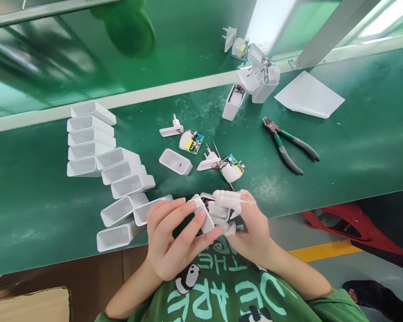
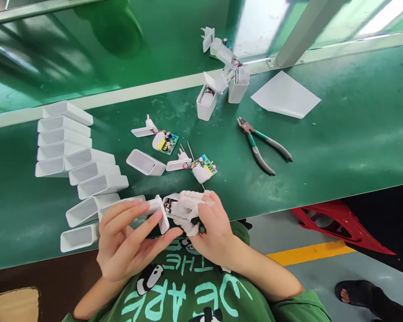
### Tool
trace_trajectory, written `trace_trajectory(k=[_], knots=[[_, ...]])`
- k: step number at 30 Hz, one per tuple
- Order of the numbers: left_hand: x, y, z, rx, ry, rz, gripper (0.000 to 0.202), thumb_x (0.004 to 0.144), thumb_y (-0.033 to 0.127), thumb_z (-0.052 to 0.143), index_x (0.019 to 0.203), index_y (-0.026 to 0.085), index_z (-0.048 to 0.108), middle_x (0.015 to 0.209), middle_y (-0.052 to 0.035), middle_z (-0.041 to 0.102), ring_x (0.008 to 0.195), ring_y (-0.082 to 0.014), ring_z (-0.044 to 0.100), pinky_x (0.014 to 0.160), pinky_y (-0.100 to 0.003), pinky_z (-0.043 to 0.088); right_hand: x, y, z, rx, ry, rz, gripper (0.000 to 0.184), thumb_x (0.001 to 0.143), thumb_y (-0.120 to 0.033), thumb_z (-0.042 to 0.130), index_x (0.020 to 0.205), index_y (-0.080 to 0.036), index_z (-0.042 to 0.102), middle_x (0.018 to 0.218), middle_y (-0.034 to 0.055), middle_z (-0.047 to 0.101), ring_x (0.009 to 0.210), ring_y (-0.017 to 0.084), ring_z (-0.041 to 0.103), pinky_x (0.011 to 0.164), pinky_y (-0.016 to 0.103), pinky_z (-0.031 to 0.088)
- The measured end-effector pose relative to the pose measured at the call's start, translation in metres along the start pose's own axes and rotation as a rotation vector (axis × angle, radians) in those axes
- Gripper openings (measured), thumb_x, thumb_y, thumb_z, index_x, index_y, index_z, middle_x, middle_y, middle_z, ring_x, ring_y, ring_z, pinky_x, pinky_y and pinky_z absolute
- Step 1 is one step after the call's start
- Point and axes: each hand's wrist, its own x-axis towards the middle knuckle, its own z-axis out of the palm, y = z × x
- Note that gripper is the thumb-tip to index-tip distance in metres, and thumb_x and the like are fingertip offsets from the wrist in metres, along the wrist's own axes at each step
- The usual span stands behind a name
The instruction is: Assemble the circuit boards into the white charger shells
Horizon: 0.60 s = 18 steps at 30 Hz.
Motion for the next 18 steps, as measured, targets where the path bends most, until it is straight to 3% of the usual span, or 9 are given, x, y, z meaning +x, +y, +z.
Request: trace_trajectory(k=[5,12,18], knots=[[0.002,-0.003,-0.002,0.009,-0.028,0.05,0.033,0.074,0.003,0.08,0.101,0.019,0.072,0.097,-0.0071,0.074,0.1,-0.0254,0.069,0.084,-0.041,0.061,-0.003,0.003,-0.004,0.006,-0.097,0.101,0.052,0.083,-0.012,0.064,0.133,-0.024,0.057,0.102,0.0095,0.075,0.087,0.026,0.07,0.068,0.038,0.059],[0.005,-0.009,-0.004,-0.027,-0.105,0.11,0.03,0.079,0.001,0.076,0.102,0.019,0.073,0.099,-0.0064,0.075,0.109,-0.0244,0.068,0.095,-0.044,0.056,0.003,0.008,-0.005,-0.018,-0.088,-0.097,0.053,0.08,-0.003,0.06,0.13,-0.02,0.058,0.098,0.0112,0.074,0.076,0.023,0.064,0.066,0.038,0.055],[0.009,-0.005,-0.006,-0.046,-0.137,0.066,0.025,0.08,0.007,0.079,0.101,0.018,0.072,0.099,-0.0077,0.076,0.103,-0.0274,0.071,0.087,-0.045,0.058,-0.002,0.015,-0.005,-0.1,-0.127,-0.185,0.038,0.082,-0.005,0.063,0.115,-0.024,0.066,0.111,0.0124,0.069,0.084,0.024,0.061,0.068,0.039,0.055]])
